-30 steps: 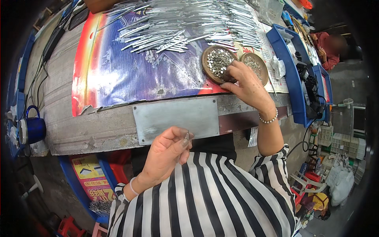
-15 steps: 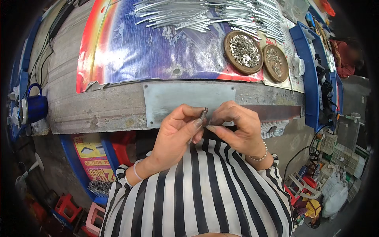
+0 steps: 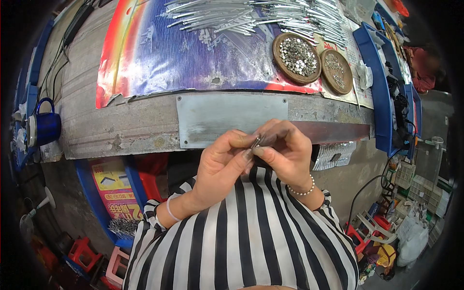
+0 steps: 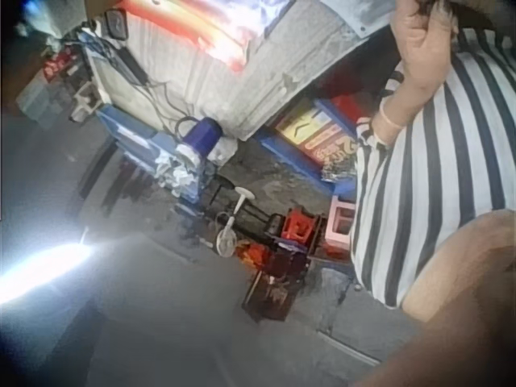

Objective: The person assembles metal components by attaching small fasteners to metal strips by hand, then places the finished pieces into a plastic crate.

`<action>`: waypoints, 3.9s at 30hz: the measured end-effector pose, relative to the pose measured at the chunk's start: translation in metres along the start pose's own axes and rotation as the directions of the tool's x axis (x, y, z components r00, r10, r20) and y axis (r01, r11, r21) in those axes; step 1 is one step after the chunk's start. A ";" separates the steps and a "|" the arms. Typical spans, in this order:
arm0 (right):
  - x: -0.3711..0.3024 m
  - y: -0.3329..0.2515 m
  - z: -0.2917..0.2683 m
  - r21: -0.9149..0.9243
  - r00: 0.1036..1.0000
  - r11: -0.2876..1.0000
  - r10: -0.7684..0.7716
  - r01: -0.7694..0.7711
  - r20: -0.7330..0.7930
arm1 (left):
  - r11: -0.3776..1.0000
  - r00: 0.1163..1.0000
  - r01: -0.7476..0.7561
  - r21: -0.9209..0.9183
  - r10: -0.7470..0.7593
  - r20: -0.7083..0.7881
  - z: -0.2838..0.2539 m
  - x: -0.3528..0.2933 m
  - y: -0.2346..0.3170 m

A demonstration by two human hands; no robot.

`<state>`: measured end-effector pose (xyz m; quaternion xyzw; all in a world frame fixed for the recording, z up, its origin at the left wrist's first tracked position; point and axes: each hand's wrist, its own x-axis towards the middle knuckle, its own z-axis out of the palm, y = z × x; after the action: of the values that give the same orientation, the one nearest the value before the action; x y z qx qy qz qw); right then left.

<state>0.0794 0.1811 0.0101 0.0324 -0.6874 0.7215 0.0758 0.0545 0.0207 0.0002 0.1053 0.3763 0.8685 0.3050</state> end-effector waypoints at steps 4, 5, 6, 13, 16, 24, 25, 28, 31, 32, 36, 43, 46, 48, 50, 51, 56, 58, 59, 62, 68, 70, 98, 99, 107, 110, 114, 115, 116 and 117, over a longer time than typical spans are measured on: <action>0.003 0.013 -0.006 0.629 0.957 0.722 0.202 -0.290 0.210 | 0.995 0.997 -0.058 0.085 0.053 0.051 0.006 -0.001 0.000; 0.004 0.012 -0.004 0.630 0.960 0.724 0.190 -0.280 0.207 | 0.993 0.996 -0.082 0.081 0.078 0.052 0.006 -0.001 -0.001; 0.005 0.010 -0.002 0.622 0.968 0.741 0.188 -0.251 0.166 | 0.991 0.993 -0.105 0.076 0.101 0.053 0.005 0.000 0.000; 0.014 -0.007 0.022 -0.090 0.942 0.961 -0.275 0.262 -0.194 | 0.907 0.939 -0.327 0.267 0.343 -0.016 0.015 0.008 0.006; 0.016 -0.013 0.023 -0.453 0.876 0.805 -0.472 0.383 -0.099 | 0.869 0.930 -0.332 0.367 0.367 -0.028 0.015 0.001 0.004; 0.006 -0.005 0.025 -0.511 0.907 0.753 -0.390 0.415 0.161 | 0.763 0.915 -0.370 0.530 0.397 0.067 0.009 -0.003 0.005; 0.008 -0.004 0.021 -0.513 0.911 0.757 -0.379 0.405 0.160 | 0.813 0.945 -0.287 0.506 0.326 0.013 0.008 -0.003 0.007; 0.025 -0.014 0.005 -0.290 0.987 0.956 -0.083 0.040 -0.138 | 0.946 0.983 -0.154 0.284 0.175 -0.049 0.009 -0.008 0.008; 0.023 -0.016 0.003 -0.165 0.932 0.985 -0.113 0.058 -0.344 | 0.990 0.995 -0.074 0.119 0.081 -0.053 0.014 -0.007 0.009; 0.019 -0.013 0.004 -0.349 0.908 0.898 -0.356 0.268 -0.219 | 0.993 0.993 -0.077 0.089 0.084 -0.082 0.012 -0.006 0.007; 0.044 0.000 -0.002 -0.281 0.895 0.959 -0.084 -0.048 -0.439 | 0.999 0.990 -0.040 -0.002 0.039 -0.134 0.011 -0.010 0.009; 0.033 0.004 -0.001 -0.436 0.929 0.897 -0.216 0.068 -0.299 | 0.980 0.993 -0.081 -0.181 0.064 -0.100 0.000 -0.012 0.007; 0.010 -0.017 0.027 -0.278 0.949 0.923 -0.301 0.264 -0.097 | 0.993 0.978 -0.105 0.059 0.113 -0.172 0.011 -0.015 0.006; 0.028 0.001 0.016 -0.147 0.959 0.989 -0.021 -0.022 -0.281 | 0.991 0.990 -0.062 -0.119 0.046 -0.132 0.005 -0.011 0.010; 0.016 -0.004 0.017 -0.219 0.959 0.961 -0.211 0.168 -0.189 | 0.984 0.989 -0.037 -0.174 0.011 -0.148 0.004 -0.011 0.008; 0.007 -0.010 0.026 -0.097 0.923 0.924 -0.378 0.371 -0.073 | 0.996 0.985 -0.040 -0.083 0.026 -0.170 0.008 -0.012 0.009; 0.012 0.003 0.016 -0.274 0.956 0.943 -0.242 0.191 -0.165 | 0.992 0.984 -0.053 -0.118 0.031 -0.175 0.005 -0.011 0.009; 0.010 -0.011 0.025 -0.164 0.937 0.930 -0.343 0.329 -0.067 | 0.991 0.982 -0.113 0.074 0.123 -0.145 0.010 -0.014 0.008; 0.015 -0.007 0.025 -0.234 0.941 0.921 -0.333 0.312 -0.056 | 0.990 0.982 -0.114 0.078 0.124 -0.142 0.007 -0.013 0.007; 0.014 0.007 0.020 -0.192 0.964 0.976 -0.143 0.100 -0.226 | 0.986 0.971 -0.154 0.060 0.162 -0.176 0.003 -0.015 0.003; 0.017 0.012 0.025 -0.057 0.927 0.991 -0.131 0.119 -0.352 | 0.987 0.972 -0.119 0.111 0.139 -0.188 0.011 -0.014 0.009; 0.013 0.009 0.017 -0.125 0.966 0.973 -0.212 0.194 -0.147 | 0.984 0.972 -0.133 0.115 0.153 -0.181 0.005 -0.013 0.005; 0.009 -0.011 0.032 -0.183 0.962 0.950 -0.225 0.251 0.154 | 0.929 0.975 -0.173 0.327 0.210 -0.079 0.008 -0.022 0.014; 0.009 -0.013 0.033 -0.183 0.962 0.950 -0.224 0.251 0.157 | 0.929 0.974 -0.175 0.326 0.212 -0.081 0.007 -0.023 0.014; 0.040 -0.001 0.023 0.047 0.918 0.998 -0.018 0.040 -0.397 | 0.933 0.951 -0.272 0.237 0.299 -0.084 0.001 -0.031 0.009; 0.042 -0.003 0.011 -0.021 0.906 0.982 -0.183 0.189 -0.383 | 0.891 0.936 -0.327 0.315 0.351 -0.019 0.003 -0.024 0.012; 0.034 -0.011 0.024 -0.272 0.945 0.959 -0.159 0.079 -0.286 | 0.879 0.947 -0.269 0.394 0.316 -0.060 -0.003 -0.031 0.017; 0.040 -0.009 0.008 -0.347 0.915 0.936 -0.095 -0.052 -0.393 | 0.861 0.946 -0.255 0.440 0.316 -0.072 -0.005 -0.032 0.018; 0.022 -0.014 0.007 -0.225 0.922 0.962 -0.221 0.153 -0.318 | 0.895 0.946 -0.264 0.361 0.313 -0.082 -0.004 -0.039 0.018; 0.018 -0.014 0.006 -0.221 0.921 0.964 -0.213 0.145 -0.326 | 0.897 0.950 -0.253 0.363 0.302 -0.084 -0.007 -0.038 0.022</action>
<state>0.0637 0.1773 0.0266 -0.0399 -0.7239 0.6360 0.2645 0.0720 -0.0184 0.0129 0.1496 0.5249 0.8281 0.1275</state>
